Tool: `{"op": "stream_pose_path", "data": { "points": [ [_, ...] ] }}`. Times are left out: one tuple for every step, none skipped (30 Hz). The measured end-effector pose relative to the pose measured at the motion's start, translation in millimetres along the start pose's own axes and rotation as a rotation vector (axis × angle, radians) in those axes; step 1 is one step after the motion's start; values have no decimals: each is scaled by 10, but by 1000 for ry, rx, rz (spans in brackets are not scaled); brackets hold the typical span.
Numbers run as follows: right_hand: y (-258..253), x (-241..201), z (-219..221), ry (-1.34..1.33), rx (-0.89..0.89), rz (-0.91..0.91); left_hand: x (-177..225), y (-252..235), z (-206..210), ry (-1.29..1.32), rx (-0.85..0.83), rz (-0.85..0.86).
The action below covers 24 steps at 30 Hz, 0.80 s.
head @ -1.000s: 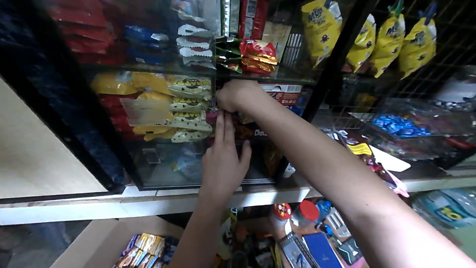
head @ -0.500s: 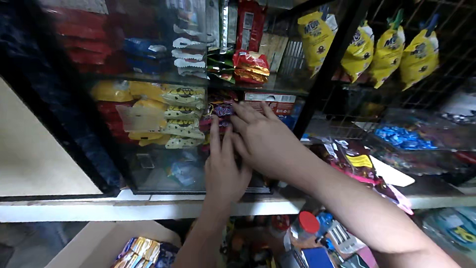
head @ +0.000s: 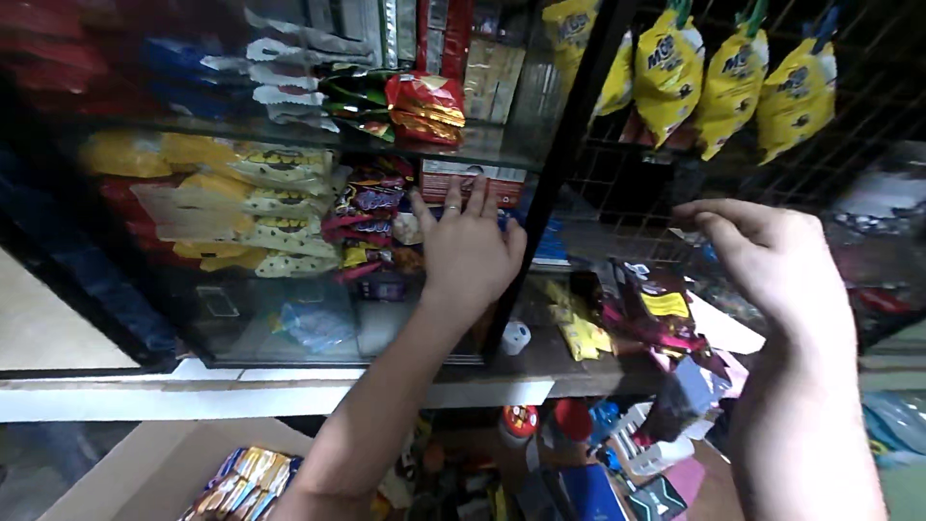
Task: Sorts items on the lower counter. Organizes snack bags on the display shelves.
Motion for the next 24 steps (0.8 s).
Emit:
{"op": "stream_pose_path", "data": {
  "points": [
    [-24,132,-70,2,21,50,14,-2,29,-14,21,-4],
    [-53,277,-148,6,43,100,22,0,59,-23,50,-1],
    [-84,429,-228,3,67,161,20,4,81,-26,64,5],
    [-115,605,-301,2,85,228,14,17,90,-19,68,16],
    [-146,804,-357,8,88,304,3,29,97,-11,67,21],
    [-176,1023,-390,22,68,385,-8,44,100,3,68,19],
    [-196,1244,-390,40,25,459,-21,62,107,16,79,18],
    [-197,1464,-356,60,-32,521,-34,81,119,28,100,15],
    [-178,1684,-288,84,-103,567,-42,104,125,39,117,17],
    [-134,1883,-191,104,-182,615,-45,126,123,53,139,27],
    [-77,2076,-80,132,-264,681,-46,141,125,60,166,37],
    [-24,2281,30,160,-328,748,-47,152,132,65,180,48],
    [29,2423,128,184,-370,821,-46,167,144,69,203,56],
    [80,2524,213,210,-395,881,-36,195,154,83,229,59],
    [115,2618,288,238,-418,919,-14,235,154,106,261,61],
    [133,2699,355,248,-441,935,20,289,149,136,310,69],
    [137,2759,400,233,-440,924,64,357,145,168,370,86],
    [133,2793,424,197,-394,901,113,432,146,198,429,108],
    [126,2817,433,162,-306,865,162,505,153,223,483,133],
    [124,2828,435,138,-213,827,207,571,168,246,525,155],
    [126,2852,446,121,-152,808,248,629,183,268,556,170],
    [129,2913,480,114,-134,803,284,683,198,290,577,175],
    [132,2986,534,123,-168,808,313,727,210,304,595,176],
    [134,3080,601,154,-231,805,337,759,220,317,608,177]
  ]
}}
Point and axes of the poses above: each hand's wrist, its own y-axis away from the middle knuckle, its own z-axis out of the palm, x = y × z, the point moved 4 cm from there along -y, towards the middle knuckle, and after that the axes turned 13 degrees about -y, right-handed, at the moved point
